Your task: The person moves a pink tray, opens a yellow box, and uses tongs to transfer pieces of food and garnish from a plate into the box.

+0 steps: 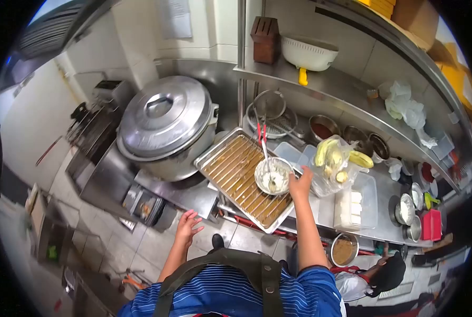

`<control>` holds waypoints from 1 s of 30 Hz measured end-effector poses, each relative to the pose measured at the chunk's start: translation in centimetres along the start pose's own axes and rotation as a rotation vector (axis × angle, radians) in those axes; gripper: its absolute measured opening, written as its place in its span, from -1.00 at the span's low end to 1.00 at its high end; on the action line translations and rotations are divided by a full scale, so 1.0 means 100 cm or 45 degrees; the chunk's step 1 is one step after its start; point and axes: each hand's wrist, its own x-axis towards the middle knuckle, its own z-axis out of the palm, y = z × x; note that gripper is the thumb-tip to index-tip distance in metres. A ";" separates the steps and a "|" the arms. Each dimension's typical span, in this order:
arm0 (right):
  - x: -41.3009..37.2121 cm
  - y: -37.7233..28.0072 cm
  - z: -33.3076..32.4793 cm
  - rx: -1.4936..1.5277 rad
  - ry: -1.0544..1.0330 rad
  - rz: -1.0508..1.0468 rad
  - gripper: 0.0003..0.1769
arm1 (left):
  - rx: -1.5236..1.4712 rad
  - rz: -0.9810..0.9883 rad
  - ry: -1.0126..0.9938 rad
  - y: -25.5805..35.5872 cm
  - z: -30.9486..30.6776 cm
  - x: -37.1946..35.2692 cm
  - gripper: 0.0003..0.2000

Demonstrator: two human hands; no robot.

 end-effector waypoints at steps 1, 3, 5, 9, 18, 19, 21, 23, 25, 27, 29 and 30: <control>0.011 -0.024 -0.006 -0.039 0.028 0.012 -0.61 | 0.025 -0.034 -0.011 0.008 0.002 0.021 -0.55; 0.043 -0.065 -0.009 0.102 -0.115 -0.140 -0.70 | 0.100 -0.077 -0.060 0.018 0.006 0.057 -0.53; 0.075 -0.093 0.001 0.091 -0.221 -0.174 -0.75 | 0.179 -0.111 -0.099 0.024 0.016 0.083 -0.50; 0.138 -0.082 0.034 -0.060 -0.479 0.108 -0.69 | 0.258 -0.295 -0.134 0.025 0.026 0.105 -0.47; 0.219 0.035 0.123 -0.983 -0.543 0.170 -0.28 | 0.201 -0.224 -0.062 0.037 0.020 0.108 -0.53; 0.227 0.045 0.128 -0.917 -0.640 0.238 -0.30 | 0.216 -0.216 -0.024 0.038 0.018 0.105 -0.54; 0.239 0.053 0.129 -1.020 -0.726 0.091 -0.37 | 0.246 -0.230 0.032 0.041 0.018 0.097 -0.56; 0.245 0.030 0.105 -1.156 -0.835 -0.133 -0.48 | 0.192 -0.228 0.066 0.042 0.016 0.091 -0.58; 0.249 0.018 0.088 -1.255 -0.845 -0.249 -0.52 | 0.174 -0.233 0.032 0.043 0.019 0.086 -0.59; 0.242 -0.006 0.044 -1.334 -0.858 -0.200 -0.62 | 0.123 -0.166 0.107 0.055 0.032 0.081 -0.58; 0.222 -0.046 -0.011 -1.224 -0.867 -0.054 -0.59 | 0.157 -0.113 0.081 0.055 0.035 0.086 -0.58; 0.206 -0.050 -0.039 -1.137 -0.775 -0.055 -0.64 | 0.133 -0.101 0.050 0.055 0.037 0.088 -0.58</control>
